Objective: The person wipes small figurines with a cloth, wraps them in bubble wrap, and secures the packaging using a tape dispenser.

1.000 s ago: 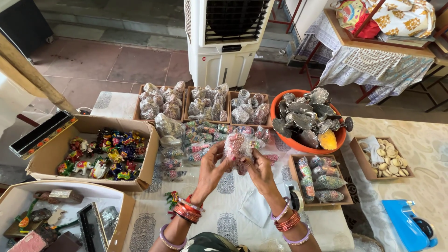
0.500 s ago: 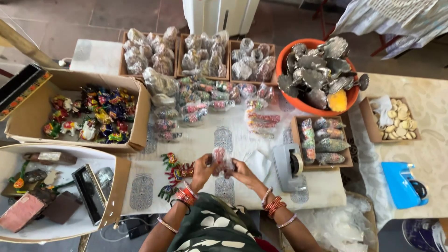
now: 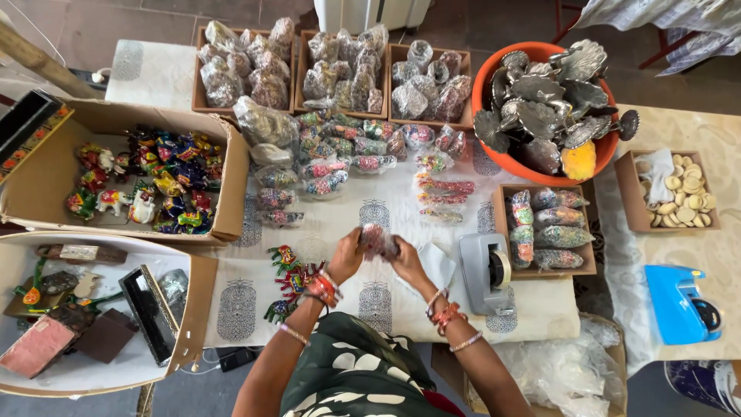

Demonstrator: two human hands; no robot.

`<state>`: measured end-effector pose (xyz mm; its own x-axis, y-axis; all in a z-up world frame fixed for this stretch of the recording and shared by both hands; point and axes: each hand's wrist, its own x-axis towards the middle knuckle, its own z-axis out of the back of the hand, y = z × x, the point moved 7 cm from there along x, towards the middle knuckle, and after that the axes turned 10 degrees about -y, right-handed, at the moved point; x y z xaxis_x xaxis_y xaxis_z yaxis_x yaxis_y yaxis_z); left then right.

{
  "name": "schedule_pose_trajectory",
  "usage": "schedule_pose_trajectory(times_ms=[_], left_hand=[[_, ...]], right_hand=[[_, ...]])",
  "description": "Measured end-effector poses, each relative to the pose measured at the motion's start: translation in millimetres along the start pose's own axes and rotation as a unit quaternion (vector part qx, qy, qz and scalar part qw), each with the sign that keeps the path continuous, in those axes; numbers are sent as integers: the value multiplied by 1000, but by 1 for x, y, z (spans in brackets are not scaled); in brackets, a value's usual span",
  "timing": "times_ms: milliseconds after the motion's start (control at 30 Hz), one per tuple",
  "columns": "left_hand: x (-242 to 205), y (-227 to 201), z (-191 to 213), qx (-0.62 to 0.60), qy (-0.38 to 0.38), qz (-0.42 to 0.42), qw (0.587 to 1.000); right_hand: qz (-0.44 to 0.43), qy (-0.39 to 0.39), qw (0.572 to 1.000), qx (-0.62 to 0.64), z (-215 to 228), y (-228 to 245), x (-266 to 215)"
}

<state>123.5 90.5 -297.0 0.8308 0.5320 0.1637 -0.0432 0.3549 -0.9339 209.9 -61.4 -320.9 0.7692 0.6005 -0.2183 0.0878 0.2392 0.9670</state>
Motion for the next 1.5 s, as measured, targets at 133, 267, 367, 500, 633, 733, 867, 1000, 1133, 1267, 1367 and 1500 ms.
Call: schedule_pose_trajectory(times_ms=[133,267,367,500,633,733,867,1000,1133,1267,1367,1500], left_hand=[[34,-16,-4,-13,-1,-13,1000],[61,-23,1,4,-33,-16,999],[82,-11,1,-21,-45,11,999],[110,-30,12,-73,-52,7,996],[123,-23,8,-21,-84,-4,996],[130,2,-2,10,-114,24,993],[130,17,-10,34,-143,11,989],[124,47,-26,73,-163,-19,984],[119,65,-31,55,-196,-73,976],[121,62,-33,51,-166,-50,984],[120,62,-33,50,-164,-41,984],[117,54,-30,39,-193,-23,980]], right_hand=[[58,-28,995,-79,7,34,25],[114,-59,987,-95,12,36,60],[132,-80,983,-98,13,47,82],[135,-68,988,-46,8,48,108],[149,-88,984,-35,5,51,124],[170,-127,973,-88,8,53,133],[197,-150,959,-136,8,71,129],[201,-148,941,-229,9,67,130],[184,-144,938,-256,8,64,135],[186,-138,934,-273,9,72,135],[201,-133,926,-291,7,66,137],[193,-136,928,-289,6,63,136]])
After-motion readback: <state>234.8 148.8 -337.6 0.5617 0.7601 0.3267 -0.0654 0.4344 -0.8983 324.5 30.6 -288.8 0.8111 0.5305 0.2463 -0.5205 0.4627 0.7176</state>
